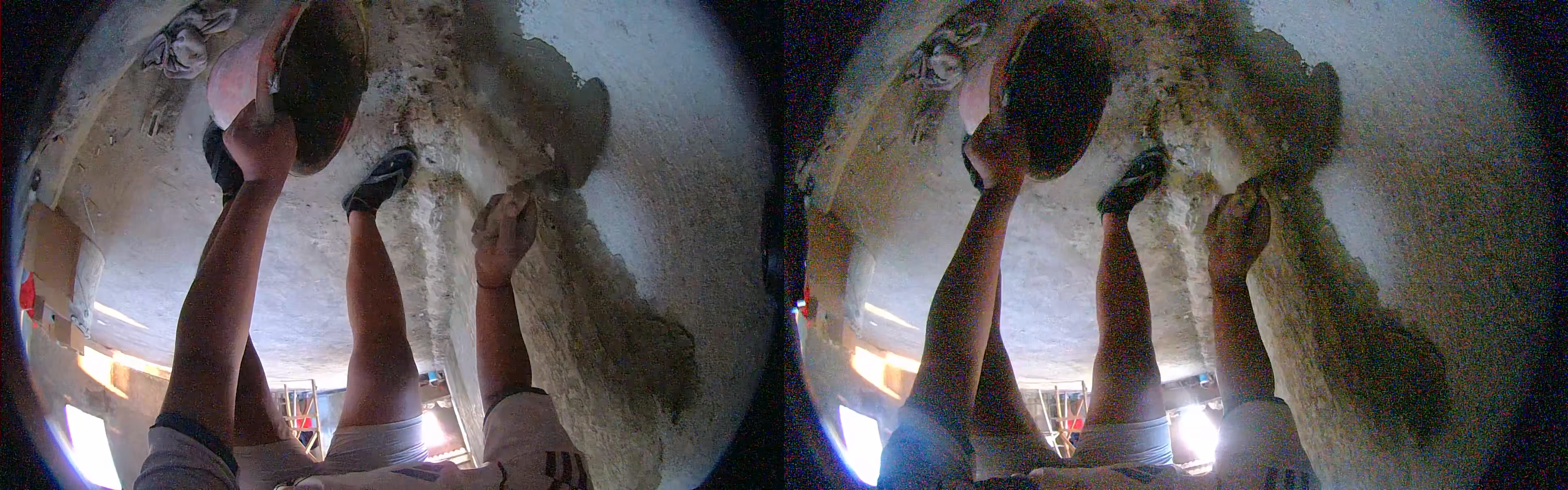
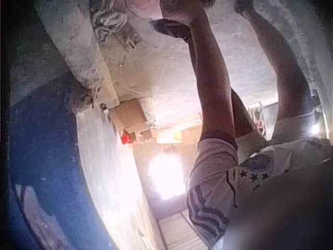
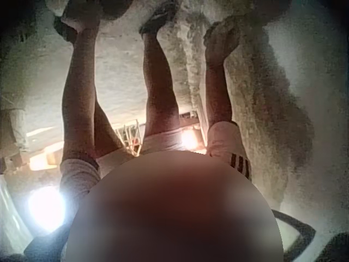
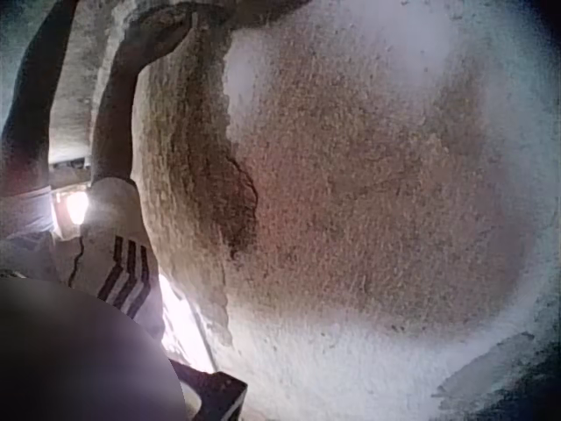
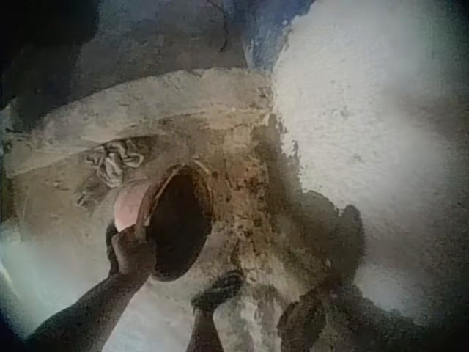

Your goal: The person applies mortar from a bucket onto a wall using a trowel.

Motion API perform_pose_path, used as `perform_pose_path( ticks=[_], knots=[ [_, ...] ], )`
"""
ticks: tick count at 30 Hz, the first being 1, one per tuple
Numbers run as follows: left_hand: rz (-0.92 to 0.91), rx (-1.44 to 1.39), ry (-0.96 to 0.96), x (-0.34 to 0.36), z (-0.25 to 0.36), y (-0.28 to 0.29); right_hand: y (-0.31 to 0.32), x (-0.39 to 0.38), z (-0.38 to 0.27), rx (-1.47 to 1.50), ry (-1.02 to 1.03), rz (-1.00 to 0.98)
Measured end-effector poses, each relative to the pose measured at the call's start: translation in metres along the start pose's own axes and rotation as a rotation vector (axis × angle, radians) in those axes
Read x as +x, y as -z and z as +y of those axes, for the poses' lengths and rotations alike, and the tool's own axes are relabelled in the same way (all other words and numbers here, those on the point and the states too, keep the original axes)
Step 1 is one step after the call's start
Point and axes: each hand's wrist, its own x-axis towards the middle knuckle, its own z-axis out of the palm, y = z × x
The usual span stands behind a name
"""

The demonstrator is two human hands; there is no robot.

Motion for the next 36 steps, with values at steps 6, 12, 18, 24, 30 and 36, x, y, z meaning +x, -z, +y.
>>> perform_pose_path(
  ticks=[6,12,18,24,30,36],
  knots=[
    [-0.024,0.086,-0.020,-0.004,-0.020,0.012,-0.020,-0.027,-0.031,0.109,0.083,-0.002],
    [-0.046,0.043,0.183,-0.016,-0.002,0.065,-0.023,0.007,0.029,0.067,-0.261,-0.145],
    [-0.072,-0.159,0.420,-0.074,0.029,0.121,-0.017,0.032,0.039,-0.193,-0.192,-0.078],
    [-0.124,-0.138,0.436,-0.080,-0.004,0.116,-0.034,0.004,0.009,-0.044,-0.187,0.001],
    [-0.163,-0.214,0.470,-0.087,-0.011,0.090,-0.008,-0.013,-0.012,0.014,-0.126,-0.002],
    [-0.135,-0.194,0.442,-0.082,0.002,0.088,-0.019,-0.019,-0.045,-0.035,-0.267,-0.013]
  ],
)
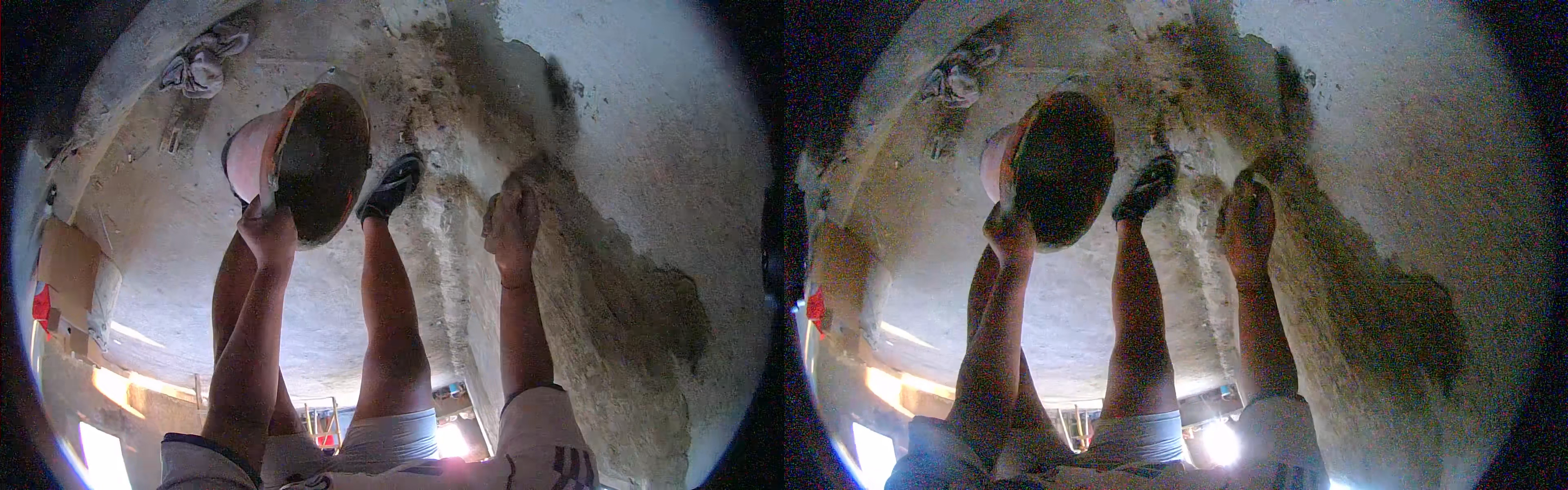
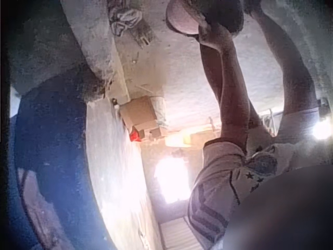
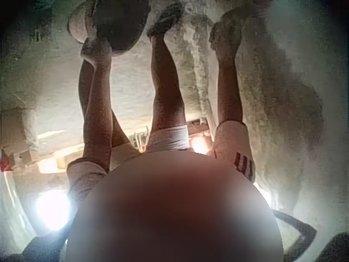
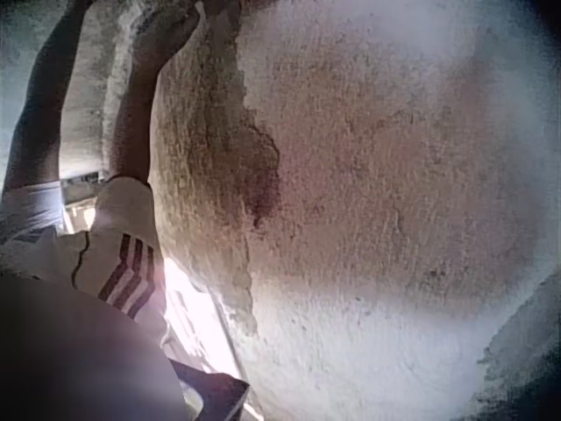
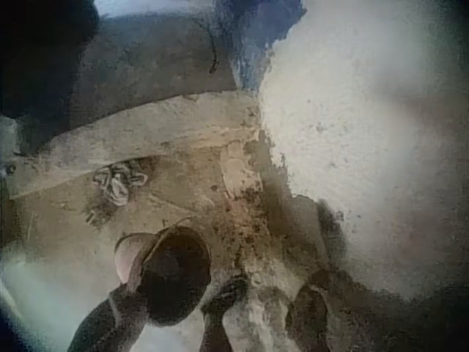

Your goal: The person applies mortar from a bucket onto a wall using a trowel.

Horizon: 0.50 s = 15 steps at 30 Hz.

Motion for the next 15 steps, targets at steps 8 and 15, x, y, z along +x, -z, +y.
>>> perform_pose_path(
  ticks=[8,15],
  knots=[
    [-0.017,-0.138,-0.028,0.000,0.002,-0.007,0.055,0.069,0.071,-0.389,0.154,-0.115],
    [-0.039,0.047,-0.093,0.006,-0.012,0.003,0.007,0.028,0.019,-0.114,-0.075,-0.035]
  ],
)
